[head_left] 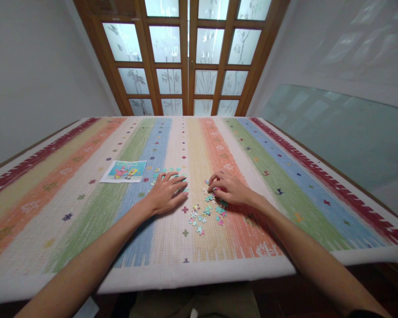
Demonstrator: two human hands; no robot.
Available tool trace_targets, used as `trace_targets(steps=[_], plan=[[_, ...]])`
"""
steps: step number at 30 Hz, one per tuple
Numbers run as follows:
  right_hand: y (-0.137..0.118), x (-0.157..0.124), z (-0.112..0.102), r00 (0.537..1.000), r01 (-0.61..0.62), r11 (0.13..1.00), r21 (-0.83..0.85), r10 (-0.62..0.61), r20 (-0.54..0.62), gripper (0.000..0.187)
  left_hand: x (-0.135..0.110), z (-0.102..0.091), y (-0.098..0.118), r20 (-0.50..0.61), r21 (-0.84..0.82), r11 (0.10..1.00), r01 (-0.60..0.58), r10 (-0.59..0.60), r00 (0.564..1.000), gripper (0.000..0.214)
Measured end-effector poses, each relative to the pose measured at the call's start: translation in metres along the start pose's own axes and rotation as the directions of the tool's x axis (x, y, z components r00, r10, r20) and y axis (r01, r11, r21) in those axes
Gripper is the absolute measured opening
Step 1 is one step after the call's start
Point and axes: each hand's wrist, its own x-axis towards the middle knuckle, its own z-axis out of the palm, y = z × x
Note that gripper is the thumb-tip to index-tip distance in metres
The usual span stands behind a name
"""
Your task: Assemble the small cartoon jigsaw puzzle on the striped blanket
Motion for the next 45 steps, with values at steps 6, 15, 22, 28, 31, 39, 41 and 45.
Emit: trace_targets(steps=[6, 15, 22, 28, 31, 39, 41, 45], plan=[[0.001, 0.000, -0.006, 0.999, -0.033, 0.999, -0.013, 0.033, -0.031, 0.024, 0.000, -0.002, 0.001, -0.007, 0.018, 1.000, -0.001, 0.002, 1.000, 0.037], [0.007, -0.001, -0.004, 0.998, -0.055, 0.998, -0.024, 0.054, -0.027, 0.016, 0.001, -0.001, 0.011, -0.007, -0.027, 0.999, -0.029, 0.029, 1.000, 0.036], [0.006, 0.000, -0.007, 0.999, -0.052, 0.998, 0.023, 0.052, -0.013, 0.011, 0.004, 0.004, 0.046, 0.064, -0.139, 0.976, -0.167, 0.177, 0.982, 0.042], [0.006, 0.000, -0.008, 0.999, -0.054, 0.998, 0.023, 0.054, -0.003, 0.012, 0.005, 0.005, 0.054, 0.091, -0.121, 0.973, -0.195, 0.206, 0.974, 0.046], [0.006, 0.000, -0.006, 0.999, -0.042, 0.999, 0.029, 0.043, -0.003, 0.016, 0.004, 0.003, 0.055, 0.079, -0.116, 0.970, -0.212, 0.222, 0.972, 0.046], [0.006, -0.001, -0.008, 1.000, -0.029, 0.999, 0.046, 0.029, -0.012, 0.015, -0.001, 0.001, 0.058, 0.068, -0.096, 0.964, -0.247, 0.254, 0.965, 0.041], [0.006, 0.000, -0.008, 0.999, -0.026, 0.999, 0.040, 0.027, -0.021, 0.015, -0.001, 0.001, 0.057, 0.066, -0.094, 0.963, -0.252, 0.259, 0.964, 0.039], [0.010, 0.000, -0.007, 0.997, -0.066, 0.998, 0.003, 0.066, -0.036, 0.008, -0.002, 0.003, 0.056, 0.048, -0.076, 0.967, -0.242, 0.246, 0.968, 0.038]])
